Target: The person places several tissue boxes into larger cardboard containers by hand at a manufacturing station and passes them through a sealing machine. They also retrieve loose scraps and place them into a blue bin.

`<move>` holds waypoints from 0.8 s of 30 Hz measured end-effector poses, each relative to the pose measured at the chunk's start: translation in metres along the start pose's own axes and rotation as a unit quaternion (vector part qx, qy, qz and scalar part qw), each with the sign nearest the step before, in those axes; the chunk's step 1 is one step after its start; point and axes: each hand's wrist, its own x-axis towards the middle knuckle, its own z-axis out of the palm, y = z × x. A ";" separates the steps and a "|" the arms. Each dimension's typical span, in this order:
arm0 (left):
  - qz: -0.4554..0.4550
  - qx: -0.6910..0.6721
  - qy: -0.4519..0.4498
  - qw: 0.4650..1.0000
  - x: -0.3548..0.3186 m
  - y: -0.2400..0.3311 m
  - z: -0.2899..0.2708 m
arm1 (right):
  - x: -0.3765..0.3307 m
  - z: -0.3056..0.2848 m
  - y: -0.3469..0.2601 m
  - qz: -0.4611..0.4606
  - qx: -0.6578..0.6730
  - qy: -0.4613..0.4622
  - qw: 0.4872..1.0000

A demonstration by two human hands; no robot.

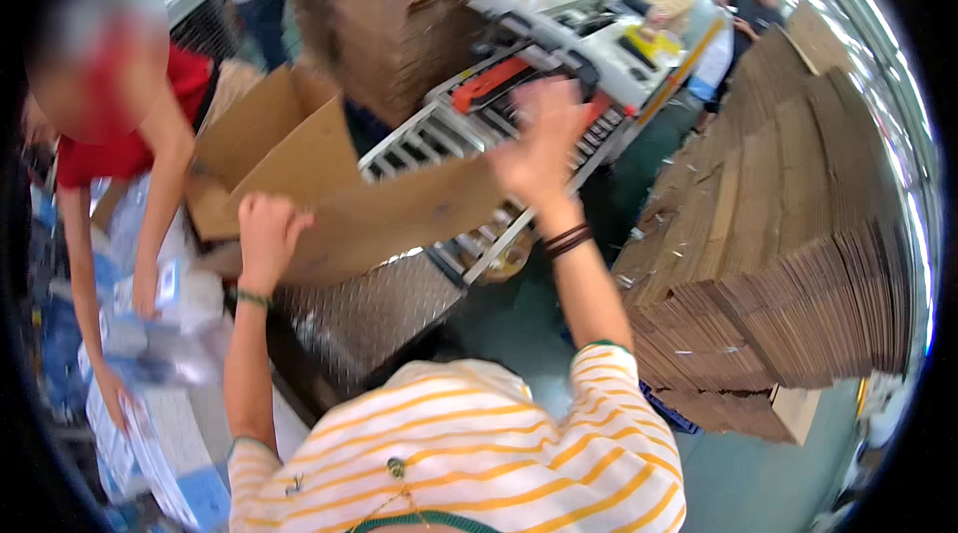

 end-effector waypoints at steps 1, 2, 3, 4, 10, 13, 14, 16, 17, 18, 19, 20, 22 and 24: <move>0.020 0.004 0.044 0.999 -0.003 0.007 0.008 | -0.008 0.014 -0.026 -0.041 0.025 -0.134 0.990; -0.009 0.001 0.027 1.000 -0.005 0.014 0.006 | -0.009 0.030 -0.042 -0.166 0.027 -0.238 0.957; -0.029 0.004 0.034 0.999 -0.007 0.011 0.013 | -0.021 0.054 -0.052 -0.168 0.058 -0.335 0.925; -0.085 0.043 0.005 0.995 -0.012 0.006 0.008 | -0.018 0.063 -0.068 -0.154 0.058 -0.365 0.917; -0.123 0.134 0.057 0.982 -0.022 0.035 0.026 | 0.035 0.107 -0.036 0.077 0.070 -0.509 0.855; -0.049 0.108 0.139 0.983 -0.042 0.004 0.034 | 0.037 0.118 -0.043 -0.009 0.082 -0.496 0.864; -0.039 0.100 0.149 0.983 -0.042 -0.001 0.035 | 0.038 0.116 -0.037 -0.061 0.096 -0.482 0.869; -0.037 0.079 0.167 0.982 -0.038 -0.003 0.038 | 0.028 0.134 0.002 -0.143 0.133 -0.394 0.898; -0.049 0.070 0.179 0.980 -0.037 -0.006 0.038 | 0.031 0.131 0.012 -0.147 0.102 -0.384 0.906; -0.059 0.051 0.198 0.977 -0.031 -0.003 0.044 | 0.035 0.126 0.025 -0.151 0.022 -0.361 0.920; -0.052 0.048 0.231 0.970 -0.030 -0.002 0.045 | 0.038 0.125 0.034 -0.131 -0.012 -0.398 0.908; -0.062 0.019 0.192 0.979 -0.037 -0.012 0.049 | 0.044 0.124 0.033 -0.113 -0.046 -0.431 0.894; -0.035 0.021 0.185 0.982 -0.039 -0.036 0.054 | 0.057 0.114 0.025 -0.103 -0.091 -0.463 0.876; -0.040 -0.001 0.203 0.978 -0.024 -0.037 0.044 | 0.068 0.091 0.026 -0.110 -0.139 -0.428 0.886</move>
